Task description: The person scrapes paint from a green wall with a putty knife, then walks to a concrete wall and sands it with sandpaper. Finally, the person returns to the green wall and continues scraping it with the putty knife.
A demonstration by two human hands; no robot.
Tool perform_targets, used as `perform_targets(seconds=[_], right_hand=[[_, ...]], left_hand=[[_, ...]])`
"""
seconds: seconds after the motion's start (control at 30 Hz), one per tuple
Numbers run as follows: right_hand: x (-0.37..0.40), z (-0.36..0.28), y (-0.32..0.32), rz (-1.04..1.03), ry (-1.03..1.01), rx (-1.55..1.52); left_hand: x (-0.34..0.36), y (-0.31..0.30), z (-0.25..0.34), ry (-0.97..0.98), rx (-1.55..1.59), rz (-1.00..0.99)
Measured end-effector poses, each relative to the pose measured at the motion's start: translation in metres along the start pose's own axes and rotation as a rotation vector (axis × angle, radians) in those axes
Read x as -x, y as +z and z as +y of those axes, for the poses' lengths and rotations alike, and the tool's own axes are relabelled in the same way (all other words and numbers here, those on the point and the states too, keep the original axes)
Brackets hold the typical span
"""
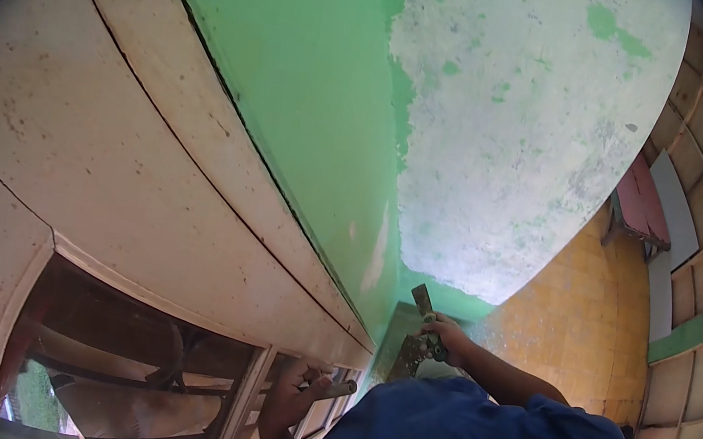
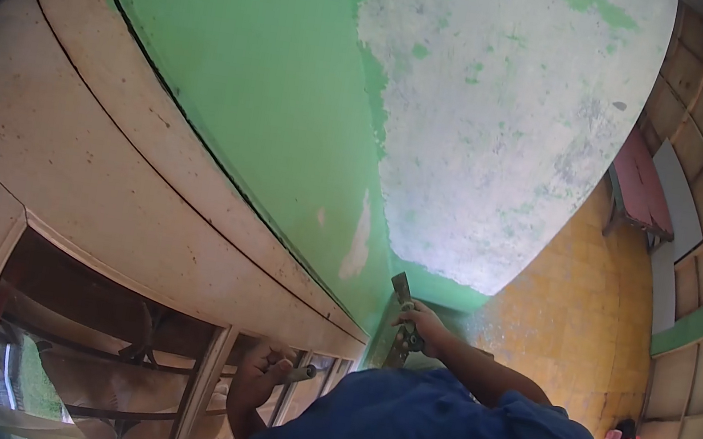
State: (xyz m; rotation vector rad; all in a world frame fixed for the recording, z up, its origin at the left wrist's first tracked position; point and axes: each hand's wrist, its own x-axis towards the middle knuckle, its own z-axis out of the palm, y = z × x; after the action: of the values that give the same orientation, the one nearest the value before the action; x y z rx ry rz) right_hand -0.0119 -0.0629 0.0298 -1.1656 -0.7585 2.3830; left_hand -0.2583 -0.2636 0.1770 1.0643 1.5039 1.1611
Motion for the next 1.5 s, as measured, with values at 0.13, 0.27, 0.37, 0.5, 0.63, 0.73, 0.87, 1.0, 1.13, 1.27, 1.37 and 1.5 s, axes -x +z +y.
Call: perform_targets(seconds=[0.13, 0.27, 0.37, 0.5, 0.63, 0.73, 0.87, 1.0, 1.13, 1.27, 1.37, 1.5], right_hand=[[-0.001, 0.01, -0.004, -0.03, -0.066, -0.031], [0.002, 0.007, -0.001, -0.022, -0.073, -0.003], [0.004, 0.0, 0.002, 0.009, -0.052, 0.043], [0.006, -0.007, 0.005, 0.02, -0.04, 0.105], [0.007, -0.008, 0.007, -0.002, -0.049, 0.113], [0.002, -0.004, 0.003, -0.022, -0.043, 0.122], [-0.009, 0.004, -0.005, -0.056, -0.082, 0.136], [-0.011, 0.003, -0.014, -0.06, -0.095, 0.119], [-0.006, -0.006, -0.027, -0.074, -0.083, 0.097], [-0.006, -0.015, -0.044, -0.057, -0.08, 0.07], [-0.007, -0.032, -0.056, -0.072, -0.074, 0.067], [-0.009, -0.073, -0.07, -0.006, -0.151, 0.152]], left_hand=[[-0.001, -0.003, -0.013, 0.014, 0.012, -0.011], [-0.005, 0.0, -0.005, 0.001, -0.039, -0.001], [-0.007, -0.001, -0.005, -0.026, -0.028, -0.013], [-0.006, 0.0, -0.004, -0.003, -0.061, -0.014], [-0.006, -0.001, -0.007, -0.014, -0.08, -0.004], [-0.007, 0.002, -0.002, -0.006, -0.053, -0.017], [-0.011, 0.001, -0.009, -0.027, -0.056, -0.029], [-0.014, 0.003, -0.006, -0.033, -0.085, -0.019], [-0.015, 0.006, 0.002, -0.054, -0.1, 0.028], [-0.019, 0.013, 0.003, -0.086, -0.032, 0.099], [-0.02, 0.018, 0.002, -0.078, -0.034, 0.166], [-0.027, 0.029, -0.002, -0.038, -0.121, 0.308]])
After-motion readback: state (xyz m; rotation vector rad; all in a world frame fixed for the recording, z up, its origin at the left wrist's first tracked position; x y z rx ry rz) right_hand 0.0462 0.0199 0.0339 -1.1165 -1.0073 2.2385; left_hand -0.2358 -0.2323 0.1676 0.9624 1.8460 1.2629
